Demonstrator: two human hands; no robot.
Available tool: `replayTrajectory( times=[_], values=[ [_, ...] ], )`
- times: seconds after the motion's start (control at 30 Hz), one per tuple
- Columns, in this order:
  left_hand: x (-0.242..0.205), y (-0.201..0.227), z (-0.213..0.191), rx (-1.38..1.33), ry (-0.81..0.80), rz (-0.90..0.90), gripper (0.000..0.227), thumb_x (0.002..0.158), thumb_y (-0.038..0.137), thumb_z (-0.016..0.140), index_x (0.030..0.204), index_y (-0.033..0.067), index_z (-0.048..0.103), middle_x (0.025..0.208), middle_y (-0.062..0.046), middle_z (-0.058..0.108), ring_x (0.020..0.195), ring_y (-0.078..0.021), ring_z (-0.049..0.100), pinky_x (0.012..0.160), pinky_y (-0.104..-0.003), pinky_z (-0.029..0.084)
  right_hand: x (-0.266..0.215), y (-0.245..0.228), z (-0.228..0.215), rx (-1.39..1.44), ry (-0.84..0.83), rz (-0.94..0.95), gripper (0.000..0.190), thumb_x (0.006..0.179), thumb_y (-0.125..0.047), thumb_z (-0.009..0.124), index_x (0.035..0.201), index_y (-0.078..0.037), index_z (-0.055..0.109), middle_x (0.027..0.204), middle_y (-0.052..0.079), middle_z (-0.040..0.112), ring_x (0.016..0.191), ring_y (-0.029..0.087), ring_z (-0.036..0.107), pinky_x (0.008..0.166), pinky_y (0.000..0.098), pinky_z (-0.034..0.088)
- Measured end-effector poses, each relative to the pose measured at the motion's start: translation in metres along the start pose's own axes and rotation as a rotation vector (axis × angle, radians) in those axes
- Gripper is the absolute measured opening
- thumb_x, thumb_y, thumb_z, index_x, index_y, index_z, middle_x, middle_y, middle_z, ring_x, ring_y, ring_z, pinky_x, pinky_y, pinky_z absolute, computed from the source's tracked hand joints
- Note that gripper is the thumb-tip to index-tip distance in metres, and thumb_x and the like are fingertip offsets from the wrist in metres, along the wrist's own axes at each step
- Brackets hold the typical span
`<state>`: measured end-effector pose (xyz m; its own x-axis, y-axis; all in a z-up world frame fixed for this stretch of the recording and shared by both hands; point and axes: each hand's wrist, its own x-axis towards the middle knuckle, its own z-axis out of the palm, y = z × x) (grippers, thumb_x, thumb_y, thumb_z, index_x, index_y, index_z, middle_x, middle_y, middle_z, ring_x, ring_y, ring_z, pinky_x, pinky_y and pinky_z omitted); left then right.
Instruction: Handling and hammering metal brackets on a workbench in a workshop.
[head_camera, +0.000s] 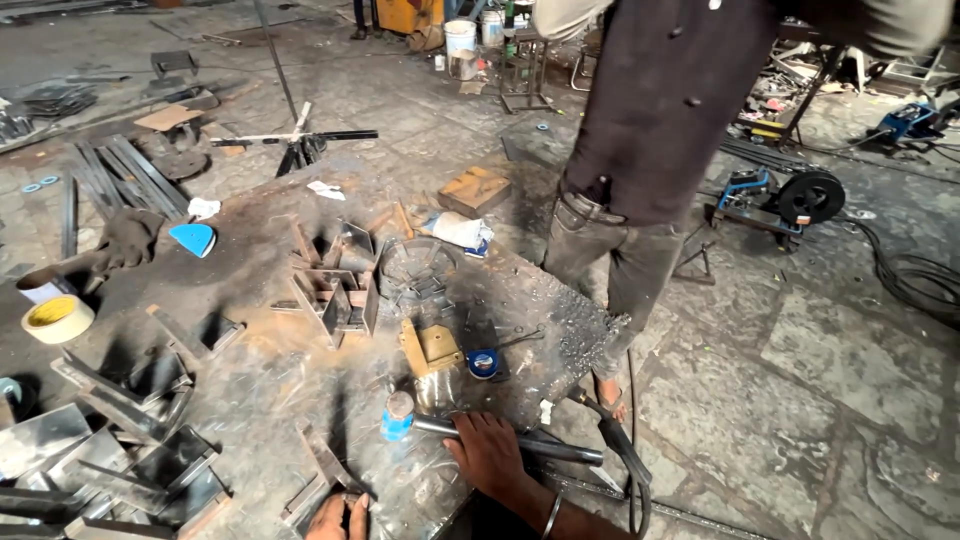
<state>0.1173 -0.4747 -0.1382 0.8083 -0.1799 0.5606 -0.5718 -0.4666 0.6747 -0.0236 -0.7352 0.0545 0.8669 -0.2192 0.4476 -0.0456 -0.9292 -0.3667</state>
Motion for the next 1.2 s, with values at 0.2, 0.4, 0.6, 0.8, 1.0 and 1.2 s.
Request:
replayTrajectory(
  times=[0.2, 0.4, 0.6, 0.8, 1.0, 1.2],
  values=[
    [0.001, 0.004, -0.003, 0.027, -0.013, -0.009, 0.023, 0.077, 0.024, 0.081, 0.082, 0.0039, 0.073, 0.078, -0.017, 0.074, 0.073, -0.0354, 0.074, 0.075, -0.043, 0.059, 0.000, -0.004, -0.007, 0.022, 0.040, -0.027, 0.037, 0.093, -0.031, 0.069, 0.120, -0.007, 0.063, 0.107, 0.012, 0.068, 0.101, 0.033, 0.062, 0.083, 0.0492, 0.046],
    [-0.001, -0.001, -0.001, 0.035, -0.024, -0.007, 0.025, 0.077, 0.025, 0.081, 0.082, 0.0021, 0.072, 0.081, -0.020, 0.074, 0.075, -0.0373, 0.075, 0.076, -0.043, 0.059, 0.001, -0.004, -0.008, 0.073, 0.025, -0.031, 0.037, 0.093, -0.029, 0.070, 0.122, -0.006, 0.063, 0.108, 0.013, 0.068, 0.103, 0.034, 0.063, 0.088, 0.0487, 0.047],
    [0.004, 0.023, -0.014, 0.040, -0.047, -0.056, 0.023, 0.077, 0.025, 0.081, 0.084, 0.0040, 0.073, 0.081, -0.018, 0.074, 0.076, -0.0368, 0.074, 0.075, -0.043, 0.059, 0.000, -0.005, -0.008, 0.064, 0.046, -0.042, 0.038, 0.092, -0.028, 0.071, 0.121, -0.005, 0.063, 0.109, 0.013, 0.069, 0.104, 0.035, 0.063, 0.088, 0.0490, 0.047],
    [0.001, 0.018, -0.014, 0.067, -0.077, -0.091, 0.023, 0.079, 0.028, 0.080, 0.082, 0.0060, 0.071, 0.078, -0.017, 0.073, 0.074, -0.0368, 0.073, 0.073, -0.044, 0.058, 0.000, -0.005, -0.009, 0.046, 0.031, -0.036, 0.037, 0.093, -0.029, 0.070, 0.121, -0.006, 0.062, 0.110, 0.013, 0.069, 0.104, 0.034, 0.062, 0.087, 0.0493, 0.046],
    [0.006, 0.033, -0.024, 0.112, -0.152, -0.126, 0.028, 0.083, 0.034, 0.076, 0.087, 0.0069, 0.071, 0.081, -0.017, 0.073, 0.078, -0.0393, 0.073, 0.072, -0.047, 0.057, 0.001, -0.005, -0.010, 0.045, 0.022, -0.031, 0.036, 0.093, -0.029, 0.069, 0.120, -0.006, 0.062, 0.107, 0.012, 0.068, 0.101, 0.034, 0.062, 0.085, 0.0490, 0.046],
    [0.015, 0.080, -0.049, 0.169, -0.160, -0.178, 0.029, 0.086, 0.037, 0.072, 0.090, 0.0084, 0.070, 0.087, -0.016, 0.073, 0.084, -0.0403, 0.071, 0.072, -0.049, 0.055, 0.001, -0.005, -0.007, 0.025, 0.054, -0.046, 0.036, 0.092, -0.029, 0.069, 0.119, -0.006, 0.063, 0.104, 0.012, 0.067, 0.099, 0.034, 0.063, 0.081, 0.0486, 0.047]
  ],
)
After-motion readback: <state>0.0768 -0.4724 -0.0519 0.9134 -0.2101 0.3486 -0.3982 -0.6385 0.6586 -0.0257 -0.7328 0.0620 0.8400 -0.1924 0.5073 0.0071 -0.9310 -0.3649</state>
